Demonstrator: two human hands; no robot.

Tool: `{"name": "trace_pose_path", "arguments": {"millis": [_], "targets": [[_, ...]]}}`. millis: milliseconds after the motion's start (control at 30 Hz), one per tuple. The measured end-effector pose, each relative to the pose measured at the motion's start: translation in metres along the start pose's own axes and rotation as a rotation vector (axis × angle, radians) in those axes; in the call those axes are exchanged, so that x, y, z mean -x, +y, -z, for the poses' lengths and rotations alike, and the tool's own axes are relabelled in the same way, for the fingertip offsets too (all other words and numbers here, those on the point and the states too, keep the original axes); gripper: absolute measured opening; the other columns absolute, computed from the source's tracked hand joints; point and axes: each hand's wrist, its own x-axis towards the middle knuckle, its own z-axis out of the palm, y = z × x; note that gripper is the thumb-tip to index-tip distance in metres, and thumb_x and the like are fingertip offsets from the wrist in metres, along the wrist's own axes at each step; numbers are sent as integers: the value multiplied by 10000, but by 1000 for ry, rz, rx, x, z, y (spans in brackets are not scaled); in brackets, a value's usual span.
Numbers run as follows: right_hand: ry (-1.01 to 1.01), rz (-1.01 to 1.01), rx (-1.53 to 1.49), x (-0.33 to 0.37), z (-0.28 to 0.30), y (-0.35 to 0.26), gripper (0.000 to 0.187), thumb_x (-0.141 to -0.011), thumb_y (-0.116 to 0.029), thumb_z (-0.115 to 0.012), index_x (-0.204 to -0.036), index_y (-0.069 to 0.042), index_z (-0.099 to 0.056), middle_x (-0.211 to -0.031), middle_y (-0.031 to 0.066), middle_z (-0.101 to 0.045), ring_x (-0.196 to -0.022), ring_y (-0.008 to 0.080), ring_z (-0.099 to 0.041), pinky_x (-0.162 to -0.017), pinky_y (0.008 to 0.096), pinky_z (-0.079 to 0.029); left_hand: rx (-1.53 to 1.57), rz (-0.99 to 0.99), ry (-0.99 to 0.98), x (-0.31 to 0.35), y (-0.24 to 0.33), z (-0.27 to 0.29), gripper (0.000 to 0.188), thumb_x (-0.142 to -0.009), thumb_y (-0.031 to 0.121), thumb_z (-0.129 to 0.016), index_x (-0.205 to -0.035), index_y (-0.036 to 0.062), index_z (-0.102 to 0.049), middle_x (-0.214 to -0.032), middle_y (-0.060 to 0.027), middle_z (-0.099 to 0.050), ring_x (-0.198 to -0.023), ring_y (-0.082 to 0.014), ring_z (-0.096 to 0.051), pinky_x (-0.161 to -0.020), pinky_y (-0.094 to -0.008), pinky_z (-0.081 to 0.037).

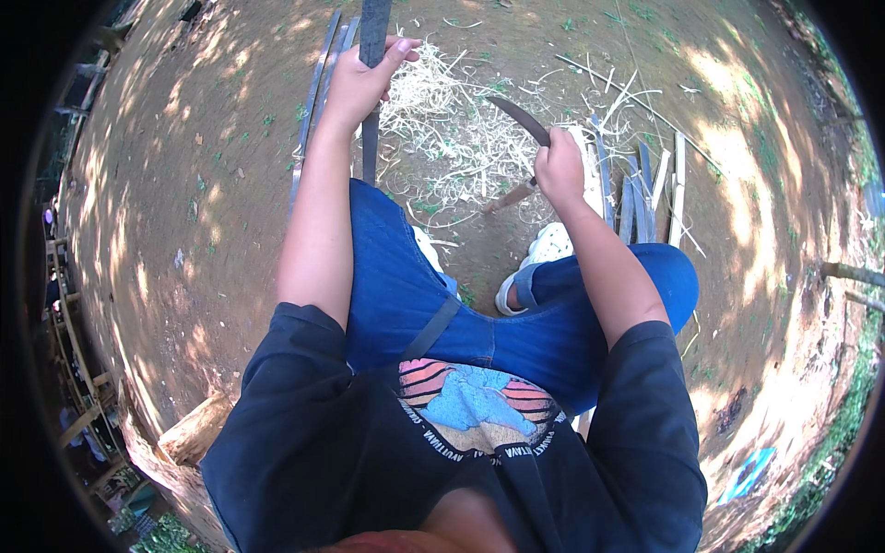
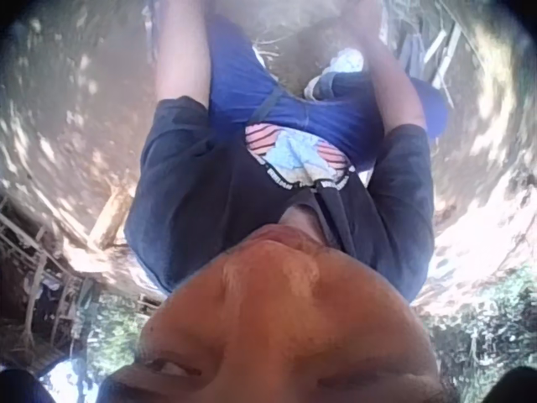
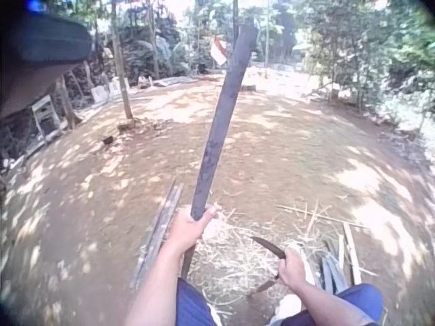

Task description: The person scrapes a long piece of bamboo with a sickle by hand, removing the outer layer and then picking up another strip to repeat the process.

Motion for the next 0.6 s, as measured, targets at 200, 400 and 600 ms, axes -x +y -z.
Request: {"name": "trace_pose_path", "arguments": {"millis": [200,400,600], "targets": [[43,53,-128,-3,-18,-14,269,-952,-257,-594,-902,5,-556,-848,192,-565,-805,374,-558,-738,465,-430,-2,-54,-8,-4,-12,1,330,-948,415,-629,-1077,134,-746,-904,29,-736,-529,-31,-498,-483,-217,-440],[189,95,-254,-5,-42,-26,217,-961,-208,-613,-999,2,-651,-892,152,-617,-816,300,-601,-749,379,-471,22,98,20,-1,10,3,292,-915,391,-682,-937,102,-717,-693,38,-631,-539,-47,-506,-483,-236,-402],[234,73,-304,-28,-31,-27,163,-924,-177,-628,-942,-21,-670,-882,133,-605,-846,319,-575,-781,410,-453,53,-89,95,-7,-1,-2,271,-932,324,-673,-1013,69,-716,-826,10,-713,-627,-57,-577,-529,-241,-447]]}}
